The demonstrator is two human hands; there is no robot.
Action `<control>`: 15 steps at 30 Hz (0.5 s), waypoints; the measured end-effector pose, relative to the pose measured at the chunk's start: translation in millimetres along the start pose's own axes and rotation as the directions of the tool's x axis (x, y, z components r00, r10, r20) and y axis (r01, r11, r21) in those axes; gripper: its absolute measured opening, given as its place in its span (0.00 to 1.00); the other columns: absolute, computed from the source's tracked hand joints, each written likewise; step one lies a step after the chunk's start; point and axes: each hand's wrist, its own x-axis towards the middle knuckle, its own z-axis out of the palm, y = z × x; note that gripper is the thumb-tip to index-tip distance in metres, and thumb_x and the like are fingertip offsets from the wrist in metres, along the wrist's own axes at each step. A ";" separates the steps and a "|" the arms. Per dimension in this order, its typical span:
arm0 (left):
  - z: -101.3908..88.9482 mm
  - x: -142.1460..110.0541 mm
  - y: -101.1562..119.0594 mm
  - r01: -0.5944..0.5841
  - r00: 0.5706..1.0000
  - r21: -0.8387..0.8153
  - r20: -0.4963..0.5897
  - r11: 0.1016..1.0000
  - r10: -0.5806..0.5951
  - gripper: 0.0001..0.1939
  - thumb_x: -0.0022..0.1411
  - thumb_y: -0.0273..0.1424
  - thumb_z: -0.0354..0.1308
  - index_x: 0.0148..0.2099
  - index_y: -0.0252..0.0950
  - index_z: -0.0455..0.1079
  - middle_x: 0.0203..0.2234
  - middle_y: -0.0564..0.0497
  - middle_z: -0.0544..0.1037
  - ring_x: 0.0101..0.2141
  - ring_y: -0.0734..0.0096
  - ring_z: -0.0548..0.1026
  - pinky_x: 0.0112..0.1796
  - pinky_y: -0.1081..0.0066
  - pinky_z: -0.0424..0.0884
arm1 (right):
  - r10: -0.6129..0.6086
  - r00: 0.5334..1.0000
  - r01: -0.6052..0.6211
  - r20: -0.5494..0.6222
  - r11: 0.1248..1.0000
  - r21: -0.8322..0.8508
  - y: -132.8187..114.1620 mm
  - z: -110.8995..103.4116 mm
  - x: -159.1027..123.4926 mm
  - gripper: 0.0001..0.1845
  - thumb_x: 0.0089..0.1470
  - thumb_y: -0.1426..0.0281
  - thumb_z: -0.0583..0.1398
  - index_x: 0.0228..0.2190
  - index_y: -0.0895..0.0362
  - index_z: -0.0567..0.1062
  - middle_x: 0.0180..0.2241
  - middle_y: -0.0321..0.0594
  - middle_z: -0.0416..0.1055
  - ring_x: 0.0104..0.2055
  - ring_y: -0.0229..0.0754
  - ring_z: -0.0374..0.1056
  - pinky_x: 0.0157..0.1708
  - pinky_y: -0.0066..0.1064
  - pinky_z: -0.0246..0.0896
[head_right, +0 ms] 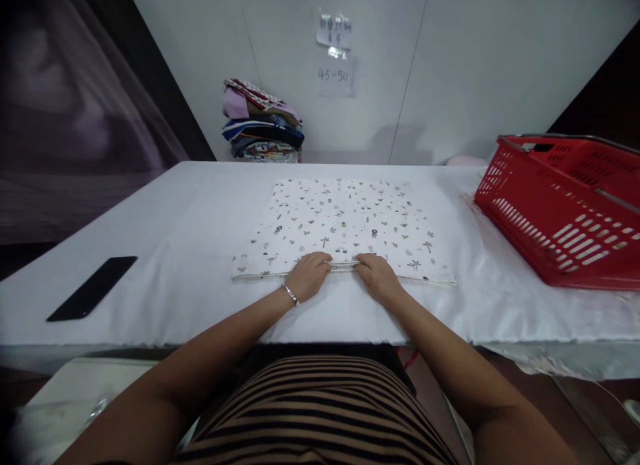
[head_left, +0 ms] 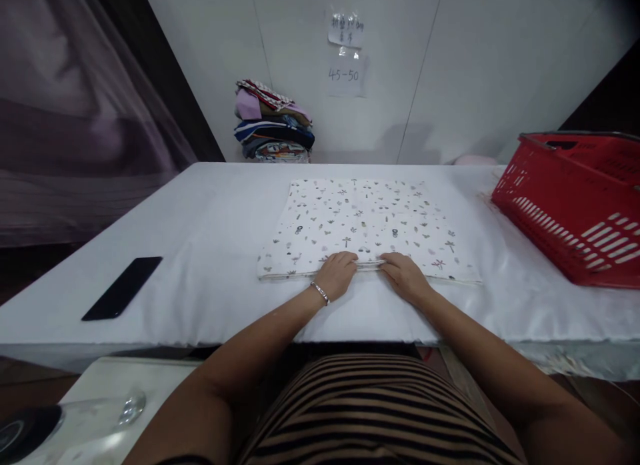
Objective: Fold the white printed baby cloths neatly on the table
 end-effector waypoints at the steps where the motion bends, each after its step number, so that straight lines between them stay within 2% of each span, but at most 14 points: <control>1: 0.4 -0.6 -0.6 -0.004 1.000 0.005 -0.008 1.000 0.004 0.08 0.61 0.22 0.48 0.36 0.34 0.69 0.46 0.45 0.70 0.47 0.64 0.65 0.45 0.62 0.64 | -0.008 1.000 0.008 -0.011 1.000 -0.001 -0.5 -0.9 -0.1 0.13 0.59 0.72 0.50 0.34 0.57 0.75 0.47 0.48 0.68 0.48 0.49 0.62 0.42 0.40 0.60; 4: -1.1 -1.1 -0.6 -0.029 1.000 0.031 0.013 0.999 0.028 0.09 0.61 0.21 0.48 0.37 0.34 0.69 0.44 0.45 0.71 0.46 0.63 0.66 0.43 0.61 0.64 | -0.032 0.999 0.032 -0.021 0.999 -0.034 -2.6 -4.5 -0.7 0.12 0.59 0.73 0.51 0.32 0.57 0.74 0.48 0.47 0.67 0.49 0.49 0.60 0.42 0.40 0.59; 7: -4.9 -0.5 1.6 -0.076 0.995 0.069 0.068 0.995 0.071 0.11 0.60 0.19 0.47 0.36 0.34 0.69 0.44 0.45 0.71 0.45 0.63 0.66 0.43 0.61 0.63 | -0.042 0.999 0.043 0.016 0.997 -0.066 -4.4 -7.4 -1.9 0.12 0.59 0.74 0.51 0.31 0.56 0.74 0.43 0.46 0.69 0.44 0.47 0.61 0.39 0.38 0.58; 15: -9.5 -2.0 2.9 -0.117 0.992 0.109 0.061 0.987 0.111 0.12 0.63 0.21 0.45 0.35 0.34 0.69 0.43 0.46 0.71 0.43 0.64 0.66 0.41 0.62 0.60 | -0.061 0.998 0.060 -0.006 0.997 -0.051 -5.2 -7.0 -3.9 0.13 0.59 0.73 0.50 0.32 0.57 0.74 0.43 0.46 0.69 0.44 0.47 0.61 0.40 0.38 0.57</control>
